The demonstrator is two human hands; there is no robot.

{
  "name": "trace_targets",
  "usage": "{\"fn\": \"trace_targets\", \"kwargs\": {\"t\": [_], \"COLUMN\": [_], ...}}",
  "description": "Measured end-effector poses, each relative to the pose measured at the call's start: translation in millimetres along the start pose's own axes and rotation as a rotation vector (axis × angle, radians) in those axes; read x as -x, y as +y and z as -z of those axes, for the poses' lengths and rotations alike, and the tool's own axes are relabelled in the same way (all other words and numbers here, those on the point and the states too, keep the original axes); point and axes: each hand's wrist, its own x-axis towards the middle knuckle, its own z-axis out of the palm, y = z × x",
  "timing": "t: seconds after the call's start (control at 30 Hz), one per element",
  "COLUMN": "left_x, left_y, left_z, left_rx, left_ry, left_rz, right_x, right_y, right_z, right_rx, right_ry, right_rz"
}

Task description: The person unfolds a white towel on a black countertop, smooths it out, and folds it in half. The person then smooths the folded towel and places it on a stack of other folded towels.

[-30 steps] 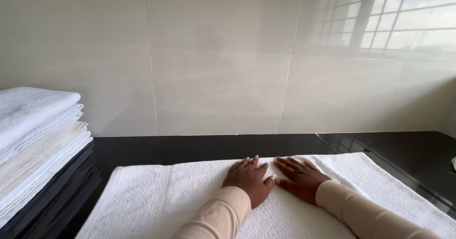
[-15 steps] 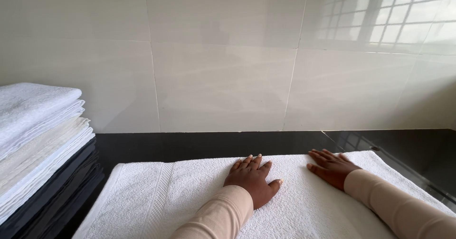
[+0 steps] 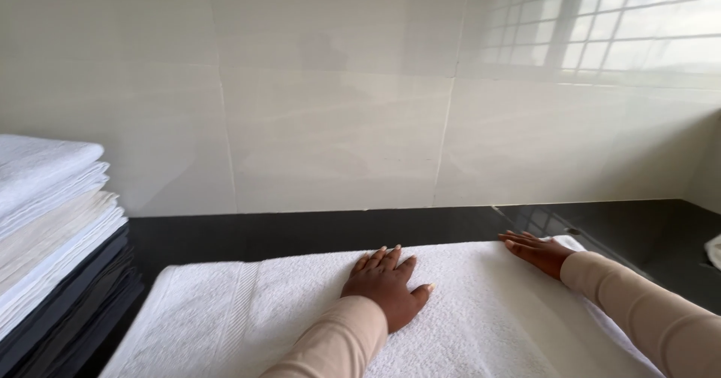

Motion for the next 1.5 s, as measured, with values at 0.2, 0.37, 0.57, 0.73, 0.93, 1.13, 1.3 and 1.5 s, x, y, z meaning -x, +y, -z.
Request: {"fn": "trace_targets", "kwargs": {"t": [0.2, 0.37, 0.57, 0.73, 0.93, 1.13, 1.3, 1.5], "left_x": [-2, -1, -2, -2, -4, -1, 7, 24], "left_y": [1, 3, 2, 3, 1, 2, 14, 59], "left_z": [-1, 2, -2, 0, 0, 2, 5, 0], "left_rx": [-0.008, -0.039, -0.045, -0.057, -0.052, -0.045, -0.107, -0.001], "left_ry": [-0.012, -0.025, -0.037, -0.038, -0.031, -0.01, 0.095, 0.181], "left_rz": [0.022, 0.034, 0.041, 0.053, 0.045, 0.015, -0.075, -0.308], "right_x": [-12, -55, -22, -27, -39, -1, 25, 134], "right_y": [43, 91, 64, 87, 118, 68, 47, -58], "right_z": [8, -38, -17, -8, 1, 20, 4, -15], "right_rx": [-0.105, -0.045, 0.36, 0.341, 0.35, 0.701, 0.938, 0.214], "right_ry": [0.071, -0.084, -0.071, -0.077, -0.082, -0.1, 0.805, -0.094], "right_rz": [-0.07, 0.337, 0.277, 0.186, -0.087, -0.22, 0.567, 0.278]}}
